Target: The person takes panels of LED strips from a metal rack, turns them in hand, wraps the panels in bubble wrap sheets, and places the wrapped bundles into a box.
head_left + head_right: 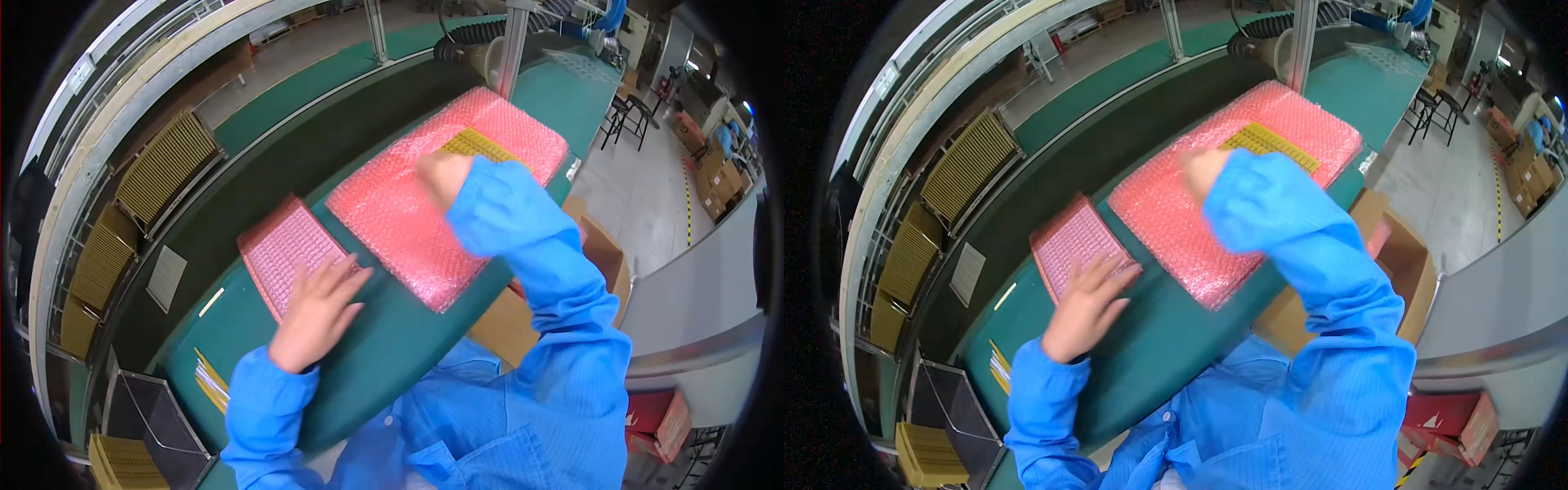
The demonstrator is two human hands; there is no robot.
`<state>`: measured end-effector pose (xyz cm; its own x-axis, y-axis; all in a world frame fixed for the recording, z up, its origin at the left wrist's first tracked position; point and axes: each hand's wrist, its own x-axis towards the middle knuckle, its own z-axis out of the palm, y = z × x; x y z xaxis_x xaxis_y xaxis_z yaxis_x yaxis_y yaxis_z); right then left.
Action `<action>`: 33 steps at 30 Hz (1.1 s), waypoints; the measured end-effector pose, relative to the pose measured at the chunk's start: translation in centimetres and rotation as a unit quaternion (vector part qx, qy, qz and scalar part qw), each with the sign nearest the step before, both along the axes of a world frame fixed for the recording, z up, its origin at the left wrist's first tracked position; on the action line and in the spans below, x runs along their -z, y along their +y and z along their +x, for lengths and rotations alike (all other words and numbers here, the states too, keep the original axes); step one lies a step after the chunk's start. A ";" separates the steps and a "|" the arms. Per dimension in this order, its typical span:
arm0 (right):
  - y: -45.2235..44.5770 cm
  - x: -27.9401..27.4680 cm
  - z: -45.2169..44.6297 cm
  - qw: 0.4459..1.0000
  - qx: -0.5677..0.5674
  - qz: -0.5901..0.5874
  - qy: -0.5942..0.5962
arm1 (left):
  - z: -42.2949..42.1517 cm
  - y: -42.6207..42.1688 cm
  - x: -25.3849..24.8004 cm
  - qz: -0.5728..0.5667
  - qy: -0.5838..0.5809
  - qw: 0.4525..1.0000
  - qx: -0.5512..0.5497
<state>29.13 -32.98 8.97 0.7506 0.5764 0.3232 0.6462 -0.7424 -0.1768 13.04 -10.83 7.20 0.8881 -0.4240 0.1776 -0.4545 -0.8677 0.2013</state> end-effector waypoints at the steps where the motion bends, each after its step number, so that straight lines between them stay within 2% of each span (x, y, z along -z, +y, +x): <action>1: -1.0 2.3 2.6 0.982 0.125 -0.128 -0.061 | 0.8 -1.7 1.0 -0.034 -0.007 0.999 0.011; 2: -3.0 6.3 5.5 0.975 0.181 -0.106 -0.081 | 1.6 -3.2 1.9 -0.064 -0.023 0.997 0.022; 5: -5.9 7.9 3.8 0.974 0.167 -0.147 -0.048 | 3.2 -5.9 5.0 -0.083 -0.081 0.993 0.021; 7: -6.7 11.1 4.9 0.979 0.147 -0.072 -0.118 | 3.7 -6.6 7.1 -0.039 -0.088 0.995 0.041; 10: -6.4 11.2 5.4 0.979 0.161 -0.095 -0.078 | 3.8 -6.6 7.8 -0.059 -0.111 0.991 0.038; 13: -6.2 10.7 6.4 0.962 0.187 -0.165 -0.110 | 3.7 -6.3 8.5 -0.075 -0.118 0.989 0.037; 14: -6.0 8.6 6.4 0.962 0.183 -0.166 -0.119 | 3.7 -6.3 8.5 -0.082 -0.112 0.990 0.039; 16: -6.1 2.5 5.7 0.969 0.222 -0.112 0.011 | 3.8 -6.3 8.6 -0.091 -0.121 0.988 0.032; 18: -5.1 -6.6 0.2 0.975 0.172 -0.134 -0.031 | 3.6 -6.2 9.0 -0.088 -0.106 0.990 0.036; 20: -9.9 -4.2 9.2 0.946 0.284 -0.136 -0.082 | 3.3 -6.2 8.4 -0.077 -0.105 0.991 0.035; 22: -11.0 -7.2 7.1 0.947 0.278 -0.099 -0.125 | 2.9 -5.7 6.6 -0.057 -0.111 0.991 0.036; 24: -11.3 -8.5 5.0 0.951 0.224 -0.080 -0.196 | 1.7 -5.3 2.6 -0.102 -0.120 0.987 -0.027; 26: -8.2 -10.4 -0.4 0.963 0.159 -0.056 -0.209 | 0.5 -4.1 -1.7 -0.138 -0.196 0.969 -0.053; 27: -6.7 -10.8 -2.7 0.967 0.090 -0.044 -0.235 | 0.0 -3.7 -3.7 -0.141 -0.241 0.958 -0.063; 28: -5.1 -11.1 -4.9 0.965 0.021 -0.030 -0.258 | -0.7 -3.5 -6.0 -0.140 -0.237 0.958 -0.074; 30: -2.1 -11.4 -8.5 0.969 -0.104 -0.030 -0.222 | -2.0 -3.0 -9.5 0.004 -0.354 0.934 -0.040; 32: -0.1 -11.4 -9.8 0.954 -0.269 -0.056 -0.122 | -3.2 -1.9 -9.5 0.024 -0.303 0.950 -0.067; 33: 1.1 -11.2 -10.0 0.951 -0.284 -0.055 -0.113 | -4.0 -1.3 -9.5 0.039 -0.256 0.962 -0.082</action>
<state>19.14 -31.90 20.20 0.2265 0.9072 0.3544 0.9605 -0.2684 0.0731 9.05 -12.10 16.66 0.7485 -0.3163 0.5829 -0.3331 -0.9393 -0.0820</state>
